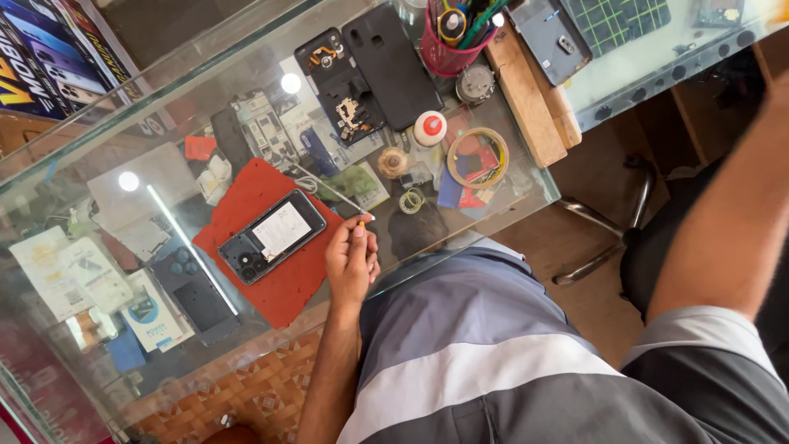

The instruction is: The person disassembles a light blue smartphone by prying off the back cover with a metal tool. They then use a screwdriver to remove screws from the internal frame and carefully detach the camera module assembly from the phone's body.

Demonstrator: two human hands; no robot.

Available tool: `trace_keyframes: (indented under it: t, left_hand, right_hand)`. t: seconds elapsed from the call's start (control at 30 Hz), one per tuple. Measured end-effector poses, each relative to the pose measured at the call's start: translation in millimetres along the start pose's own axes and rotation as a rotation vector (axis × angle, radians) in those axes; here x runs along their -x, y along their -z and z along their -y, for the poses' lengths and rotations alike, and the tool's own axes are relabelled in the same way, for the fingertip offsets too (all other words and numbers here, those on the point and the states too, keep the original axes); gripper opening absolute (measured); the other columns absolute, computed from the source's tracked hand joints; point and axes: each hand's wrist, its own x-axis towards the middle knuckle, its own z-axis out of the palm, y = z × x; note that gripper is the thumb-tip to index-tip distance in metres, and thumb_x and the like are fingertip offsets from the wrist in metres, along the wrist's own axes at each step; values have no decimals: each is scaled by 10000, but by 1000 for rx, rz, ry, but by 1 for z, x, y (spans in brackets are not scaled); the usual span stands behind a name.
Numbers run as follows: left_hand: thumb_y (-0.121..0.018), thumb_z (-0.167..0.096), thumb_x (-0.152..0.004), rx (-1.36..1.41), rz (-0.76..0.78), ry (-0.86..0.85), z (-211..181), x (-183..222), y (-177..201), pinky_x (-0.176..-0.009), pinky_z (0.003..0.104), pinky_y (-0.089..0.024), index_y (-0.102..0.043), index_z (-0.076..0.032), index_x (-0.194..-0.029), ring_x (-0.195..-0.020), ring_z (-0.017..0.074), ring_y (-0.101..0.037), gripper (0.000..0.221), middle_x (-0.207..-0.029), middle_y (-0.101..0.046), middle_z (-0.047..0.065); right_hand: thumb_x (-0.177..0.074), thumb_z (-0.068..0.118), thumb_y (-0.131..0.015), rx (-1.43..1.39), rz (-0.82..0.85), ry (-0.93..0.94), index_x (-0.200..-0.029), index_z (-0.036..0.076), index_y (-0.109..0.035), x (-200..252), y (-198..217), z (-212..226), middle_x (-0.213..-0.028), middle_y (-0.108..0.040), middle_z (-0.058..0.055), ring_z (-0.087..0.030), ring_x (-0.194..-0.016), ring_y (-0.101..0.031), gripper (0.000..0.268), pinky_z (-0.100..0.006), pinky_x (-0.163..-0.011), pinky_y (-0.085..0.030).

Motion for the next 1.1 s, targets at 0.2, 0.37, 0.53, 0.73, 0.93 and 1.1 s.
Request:
trace_keyframes:
  t: [0.2,0.37,0.53,0.73,0.93,1.1]
  left_hand:
    - [-483,-175,-1096,12,92,-2,-3,-1,5,-397,204,-349,-591,1,-1264,-522,23,-396,267,-797,-541,35]
    - [-460,-129,-1076,148,162,57,-4,0,15,-415,203,-358,-586,13,-1308,-535,37,-425,299,-829,-587,58]
    - [-465,-94,-1050,211,217,40,-8,9,25,-419,206,-358,-599,33,-1309,-544,56,-451,318,-957,-613,98]
    - [-483,-73,-991,218,170,12,-24,26,42,-410,208,-364,-600,57,-1264,-562,67,-472,325,-1195,-638,76]
    - [-547,23,-1022,269,95,-71,-28,41,60,-498,259,-502,-583,56,-1253,-655,96,-558,236,-1035,-615,113]
    - [-574,73,-1017,206,4,-124,-32,52,74,-637,324,-639,-513,13,-1110,-769,151,-703,126,-954,-641,113]
  right_hand:
    - [-1114,-22,-665,-81,205,-45,-1061,-73,-634,91,-115,-12,-902,-686,-156,-220,-662,-684,80,-338,-543,-553]
    - [-1008,-43,-645,103,218,-340,-1062,-105,-685,160,-176,-7,-904,-736,-147,-139,-588,-647,92,-250,-482,-491]
    - [-982,-31,-698,256,252,-433,-1070,-92,-688,185,-184,0,-894,-742,-128,-105,-582,-646,107,-217,-451,-457]
    - [-986,85,-836,776,203,-247,-1104,-95,-664,198,-179,9,-884,-723,-77,-69,-603,-644,276,-209,-457,-474]
    - [-1013,-64,-754,896,616,308,-1112,-42,-649,285,-240,49,-990,-713,-109,-130,-761,-725,147,-259,-672,-550]
    - [-719,-20,-709,726,1347,704,-1263,116,-704,394,-336,62,-1213,-645,-145,-305,-966,-656,561,-422,-743,-575]
